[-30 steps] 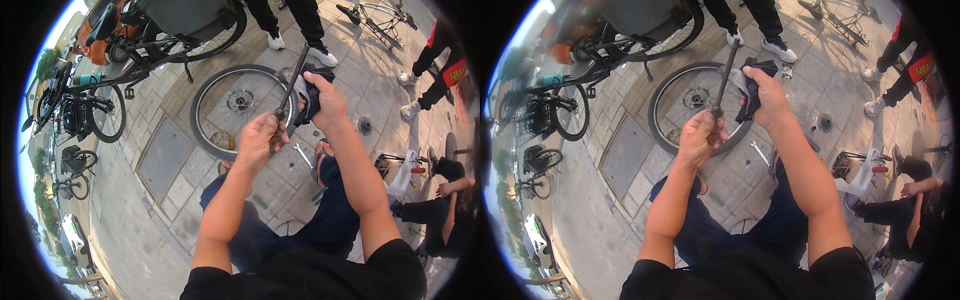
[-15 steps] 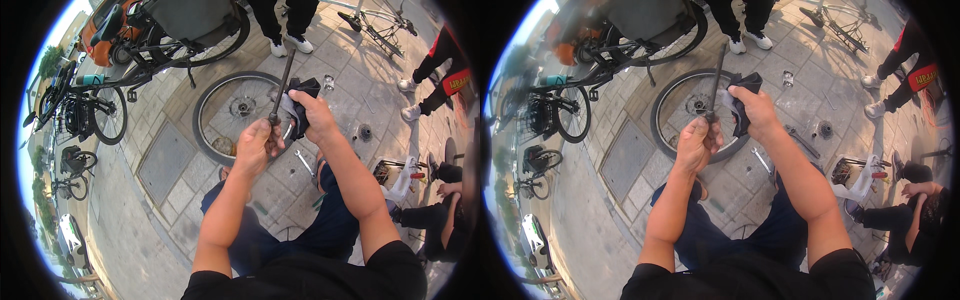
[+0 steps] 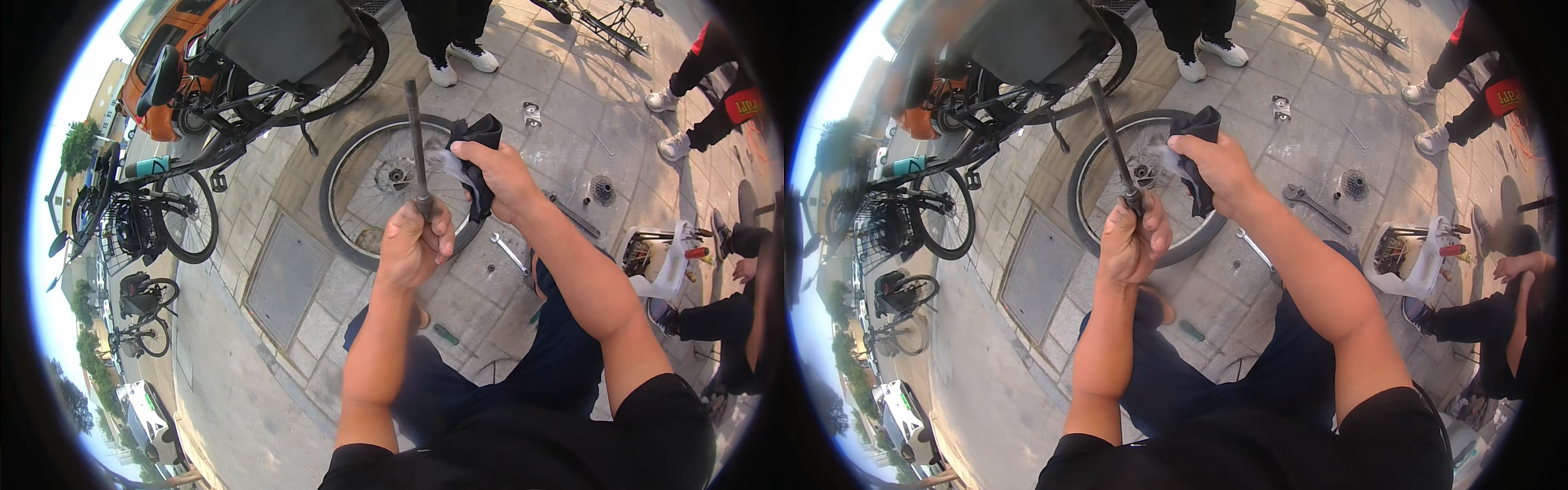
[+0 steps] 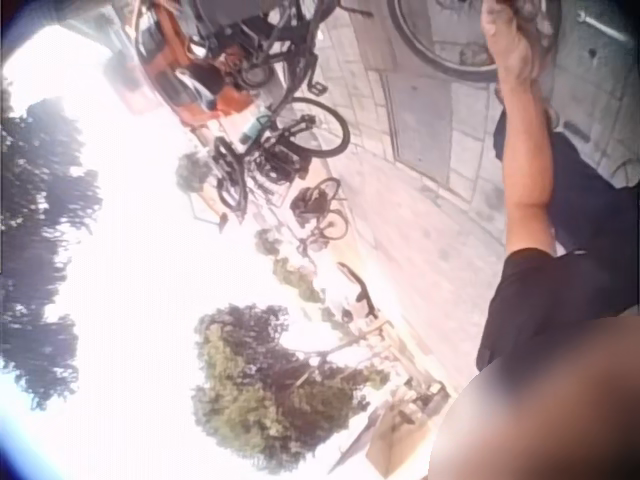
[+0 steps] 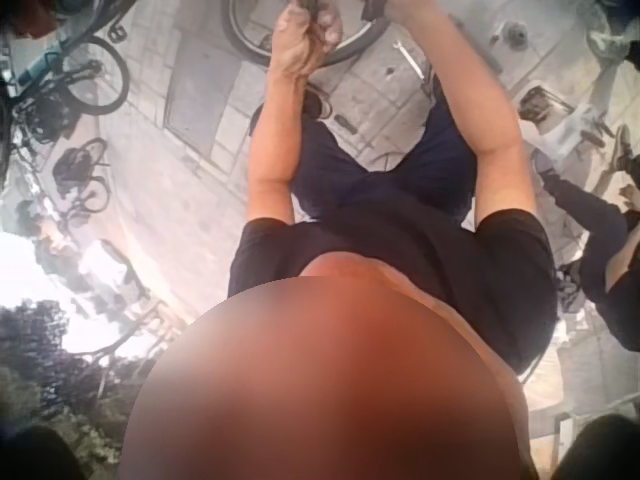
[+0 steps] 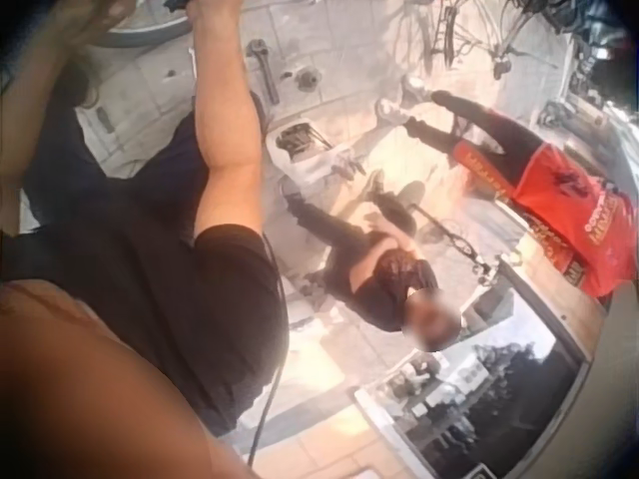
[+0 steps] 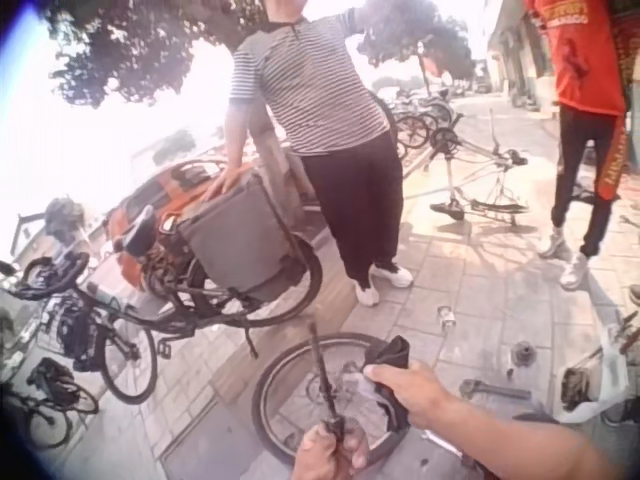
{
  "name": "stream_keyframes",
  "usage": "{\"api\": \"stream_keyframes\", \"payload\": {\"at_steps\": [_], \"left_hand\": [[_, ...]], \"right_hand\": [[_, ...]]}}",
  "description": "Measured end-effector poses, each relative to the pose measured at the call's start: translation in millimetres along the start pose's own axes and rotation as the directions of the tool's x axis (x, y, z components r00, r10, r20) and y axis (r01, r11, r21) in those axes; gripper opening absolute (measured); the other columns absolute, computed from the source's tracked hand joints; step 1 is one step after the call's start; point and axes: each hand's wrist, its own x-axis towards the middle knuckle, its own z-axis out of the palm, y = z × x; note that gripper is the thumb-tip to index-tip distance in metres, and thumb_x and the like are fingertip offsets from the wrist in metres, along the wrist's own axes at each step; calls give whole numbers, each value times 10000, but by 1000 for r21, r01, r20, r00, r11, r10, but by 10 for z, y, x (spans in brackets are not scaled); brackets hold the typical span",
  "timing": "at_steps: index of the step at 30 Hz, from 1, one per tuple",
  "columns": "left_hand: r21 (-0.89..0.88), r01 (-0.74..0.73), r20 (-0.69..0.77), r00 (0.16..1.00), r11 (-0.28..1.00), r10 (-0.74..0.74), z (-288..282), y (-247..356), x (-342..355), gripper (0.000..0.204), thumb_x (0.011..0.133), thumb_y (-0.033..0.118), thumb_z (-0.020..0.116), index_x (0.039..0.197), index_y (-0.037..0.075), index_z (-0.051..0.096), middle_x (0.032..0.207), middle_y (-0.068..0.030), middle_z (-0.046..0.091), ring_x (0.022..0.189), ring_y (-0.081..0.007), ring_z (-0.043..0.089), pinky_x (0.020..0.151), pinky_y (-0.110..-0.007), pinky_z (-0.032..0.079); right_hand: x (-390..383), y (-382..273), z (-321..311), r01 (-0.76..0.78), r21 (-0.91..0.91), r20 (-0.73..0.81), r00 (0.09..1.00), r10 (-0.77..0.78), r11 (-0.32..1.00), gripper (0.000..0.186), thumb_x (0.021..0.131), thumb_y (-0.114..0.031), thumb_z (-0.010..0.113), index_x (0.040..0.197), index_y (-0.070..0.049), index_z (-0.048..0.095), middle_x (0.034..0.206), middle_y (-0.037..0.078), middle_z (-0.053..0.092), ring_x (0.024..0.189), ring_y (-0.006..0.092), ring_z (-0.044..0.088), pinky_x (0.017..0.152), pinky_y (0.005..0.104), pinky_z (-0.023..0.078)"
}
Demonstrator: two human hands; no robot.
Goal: The person sits on the ground and cleans the hub of a bicycle wheel with a cloth. They then remove the inner tube from the tire, inspect it, and use a T-handle tool to adjust the valve stem. The person continues to manipulate the inner tube and valve while seated.
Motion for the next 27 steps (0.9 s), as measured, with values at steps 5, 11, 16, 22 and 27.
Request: {"api": "stream_keyframes", "payload": {"at_steps": [5, 11, 16, 22, 27], "left_hand": [[-142, 34, 132, 991, 989, -15, -31, 42, 1, 382, 1071, 410, 597, 1130, 33, 608, 859, -23, 518, 629, -155, 561, 529, -285, 444], [-213, 48, 135, 991, 976, -19, -83, 10, -2, 389, 1085, 419, 575, 1143, 36, 605, 886, -27, 537, 644, -159, 586, 529, -286, 453], [-194, 36, 45, 999, 980, -27, -55, -3, 26, 388, 1096, 421, 553, 1159, 40, 582, 910, -26, 541, 698, -163, 602, 545, -282, 457], [-111, 8, -186, 982, 994, -28, -60, -28, 89, 372, 1106, 428, 533, 1169, 64, 567, 931, -24, 574, 763, -162, 629, 597, -281, 477], [21, 34, -306, 952, 999, -26, -113, -32, 115, 365, 1098, 431, 552, 1178, 76, 582, 936, -9, 617, 786, -155, 659, 612, -278, 486]], "right_hand": [[17, 5, -10, -11, 5, 28, 1000, 11, 1000, 162, 938, -175, 732, 1021, -42, 689, 871, 17, 685, 703, 100, 634, 588, 276, 511], [-8, -13, -10, -3, 21, 16, 1000, 3, 1000, 169, 945, -154, 726, 1062, -35, 702, 939, 30, 712, 803, 100, 650, 710, 283, 528], [-19, -41, 16, -1, 8, -8, 1000, 1, 1000, 178, 944, -152, 731, 1067, -26, 704, 952, 29, 714, 818, 107, 654, 726, 289, 534], [-10, -18, 21, 2, -4, -22, 1000, -2, 1000, 199, 942, -154, 734, 1086, -23, 693, 945, 31, 708, 820, 107, 651, 728, 289, 533], [-2, -5, 14, -5, -18, -11, 1000, 4, 1000, 213, 935, -160, 743, 1086, -22, 683, 936, 25, 698, 813, 108, 644, 719, 288, 527]]}}
